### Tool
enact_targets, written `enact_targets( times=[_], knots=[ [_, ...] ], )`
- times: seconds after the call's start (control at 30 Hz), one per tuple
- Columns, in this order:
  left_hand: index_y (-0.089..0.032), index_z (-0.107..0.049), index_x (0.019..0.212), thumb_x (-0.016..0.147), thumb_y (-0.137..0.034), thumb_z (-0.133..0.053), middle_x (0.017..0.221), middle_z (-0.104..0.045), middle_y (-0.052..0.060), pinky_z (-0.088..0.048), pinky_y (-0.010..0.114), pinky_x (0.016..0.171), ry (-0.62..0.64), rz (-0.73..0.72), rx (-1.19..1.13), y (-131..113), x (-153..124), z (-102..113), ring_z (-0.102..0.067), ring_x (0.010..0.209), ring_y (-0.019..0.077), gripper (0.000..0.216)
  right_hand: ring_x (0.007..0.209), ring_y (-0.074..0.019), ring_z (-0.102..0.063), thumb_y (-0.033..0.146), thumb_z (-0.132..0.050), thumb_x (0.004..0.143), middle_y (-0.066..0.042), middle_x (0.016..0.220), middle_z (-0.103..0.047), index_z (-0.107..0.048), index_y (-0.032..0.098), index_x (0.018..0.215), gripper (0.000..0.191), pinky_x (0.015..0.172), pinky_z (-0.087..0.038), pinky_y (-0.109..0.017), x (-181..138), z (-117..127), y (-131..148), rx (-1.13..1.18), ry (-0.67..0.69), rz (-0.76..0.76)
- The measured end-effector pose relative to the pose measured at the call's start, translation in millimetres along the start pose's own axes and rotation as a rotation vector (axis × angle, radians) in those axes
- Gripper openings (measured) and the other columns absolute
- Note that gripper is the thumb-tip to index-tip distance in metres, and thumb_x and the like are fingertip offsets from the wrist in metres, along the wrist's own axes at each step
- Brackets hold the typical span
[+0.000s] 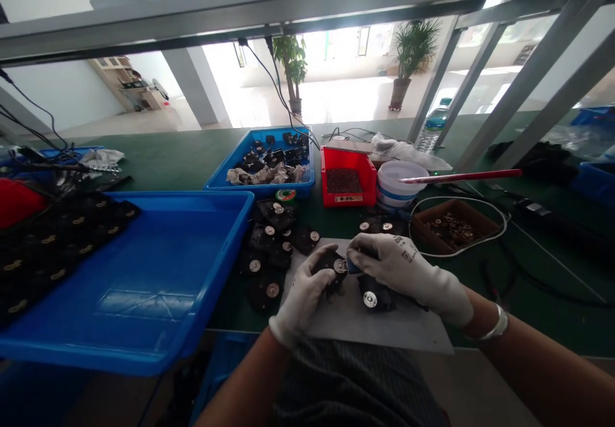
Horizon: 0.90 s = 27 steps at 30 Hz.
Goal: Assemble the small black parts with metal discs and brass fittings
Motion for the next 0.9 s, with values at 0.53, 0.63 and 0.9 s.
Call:
enact_targets(
  times=[0.53,0.63,0.9],
  knots=[
    [-0.015,-0.061,0.138,0.079,-0.019,-0.067,0.078,-0.072,0.002,-0.046,0.022,0.055,0.029,0.047,0.049,6.9,4.1,0.4,-0.062,0.060,0.0135,0.059,0.083,-0.0203,-0.072,0.032,-0.059,0.100,-0.005,0.091,-0.079,-0.074,0.022,0.096,0.019,0.075,-0.052,-0.030,2.6,-6.6,-0.4,-0.010,-0.004,0.133],
    [-0.016,-0.062,0.137,0.078,-0.019,-0.067,0.082,-0.074,0.003,-0.047,0.022,0.057,0.028,0.045,0.051,4.9,2.7,-1.0,-0.062,0.062,0.0133,0.059,0.084,-0.0203,-0.072,0.033,-0.058,0.100,-0.004,0.092,-0.078,-0.074,0.022,0.097,0.019,0.076,-0.052,-0.031,2.8,-8.4,-2.1,-0.002,0.003,0.123],
    [-0.017,-0.064,0.134,0.078,-0.018,-0.068,0.091,-0.073,0.004,-0.050,0.023,0.061,0.034,0.046,0.029,4.9,2.8,-1.7,-0.062,0.067,0.0128,0.056,0.084,-0.0215,-0.072,0.037,-0.058,0.100,-0.005,0.093,-0.078,-0.073,0.022,0.097,0.021,0.078,-0.053,-0.033,0.9,-13.7,-7.3,0.009,0.023,0.099]
  ],
)
Point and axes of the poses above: each hand's wrist, its own x-axis towards the middle knuckle, its own z-axis out of the back of the hand, y = z × x, the point moved 6 cm from there along x, towards the middle knuckle
